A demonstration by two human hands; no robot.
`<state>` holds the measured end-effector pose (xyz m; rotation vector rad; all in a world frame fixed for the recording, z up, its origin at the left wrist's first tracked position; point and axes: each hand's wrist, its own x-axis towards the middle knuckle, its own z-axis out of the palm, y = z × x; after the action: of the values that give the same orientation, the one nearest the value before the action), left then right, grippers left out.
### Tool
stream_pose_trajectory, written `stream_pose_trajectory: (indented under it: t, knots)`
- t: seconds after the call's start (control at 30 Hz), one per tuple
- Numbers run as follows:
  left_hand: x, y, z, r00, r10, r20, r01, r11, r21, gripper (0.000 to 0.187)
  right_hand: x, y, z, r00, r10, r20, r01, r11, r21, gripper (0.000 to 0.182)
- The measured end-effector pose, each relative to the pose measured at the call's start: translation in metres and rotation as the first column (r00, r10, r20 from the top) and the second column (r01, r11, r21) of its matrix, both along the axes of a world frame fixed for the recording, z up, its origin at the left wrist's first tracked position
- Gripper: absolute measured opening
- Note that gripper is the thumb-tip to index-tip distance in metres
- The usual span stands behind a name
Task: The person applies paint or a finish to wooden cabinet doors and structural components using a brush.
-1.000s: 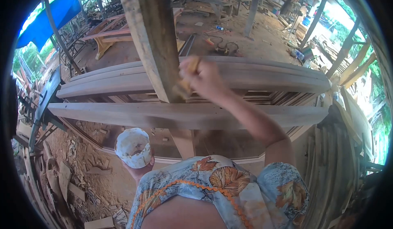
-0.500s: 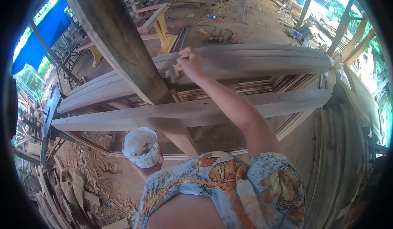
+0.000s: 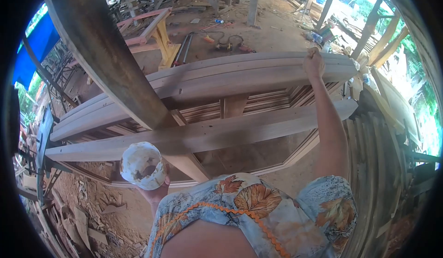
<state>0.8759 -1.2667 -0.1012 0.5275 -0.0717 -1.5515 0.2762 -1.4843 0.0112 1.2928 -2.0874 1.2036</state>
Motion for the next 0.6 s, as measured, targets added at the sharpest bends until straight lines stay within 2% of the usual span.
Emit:
stream_pose_trajectory:
  t: [0.1,0.17,0.23,0.3,0.33,0.43,0.5,0.53,0.57,0.6]
  knots:
    - [-0.005,-0.015,0.010,0.999,-0.038,0.023,0.041,0.991,-0.128,0.088,0.027,-0.018,0.002,1.000,0.001,0.011,-0.001,1.000,0.020,0.020]
    - [-0.007,-0.023,0.013,0.998,-0.023,0.058,0.035,0.976,-0.216,0.087,0.061,-0.044,-0.012,0.991,0.117,-0.063,-0.111,0.990,0.085,0.019]
    - [-0.012,-0.030,0.026,0.999,0.014,0.052,-0.004,0.983,-0.185,0.087,0.120,-0.062,-0.031,0.923,0.301,-0.241,-0.322,0.945,-0.051,0.015]
    - [-0.013,-0.034,0.031,0.999,0.040,0.000,-0.039,0.987,-0.157,0.086,0.198,-0.057,-0.014,0.929,0.365,-0.066,-0.339,0.908,0.248,0.010]
    - [-0.014,-0.035,0.032,0.999,0.054,0.001,-0.053,0.985,-0.162,0.086,0.230,-0.060,-0.015,0.882,0.467,-0.062,-0.451,0.874,0.180,0.008]
    - [-0.016,-0.036,0.030,0.994,0.020,-0.104,-0.037,0.985,-0.168,0.087,0.309,-0.086,-0.025,0.665,0.747,0.007,-0.747,0.665,-0.002,0.006]
    - [-0.020,-0.034,0.033,0.994,0.008,-0.105,-0.031,0.976,-0.218,0.087,0.354,-0.087,-0.026,0.537,0.842,0.060,-0.834,0.540,-0.112,0.004]
    - [-0.024,-0.031,0.034,0.994,-0.022,-0.107,-0.008,0.963,-0.270,0.087,0.370,-0.087,-0.024,0.524,0.849,0.065,-0.841,0.528,-0.116,0.004]
    - [-0.026,-0.030,0.033,0.987,-0.022,-0.161,-0.024,0.961,-0.277,0.088,0.382,-0.089,-0.023,0.333,0.861,0.384,-0.879,0.431,-0.204,0.005]
    - [-0.029,-0.031,0.033,0.988,-0.011,-0.157,-0.033,0.960,-0.280,0.088,0.390,-0.092,-0.022,0.082,0.765,0.639,-0.879,0.357,-0.315,0.005]
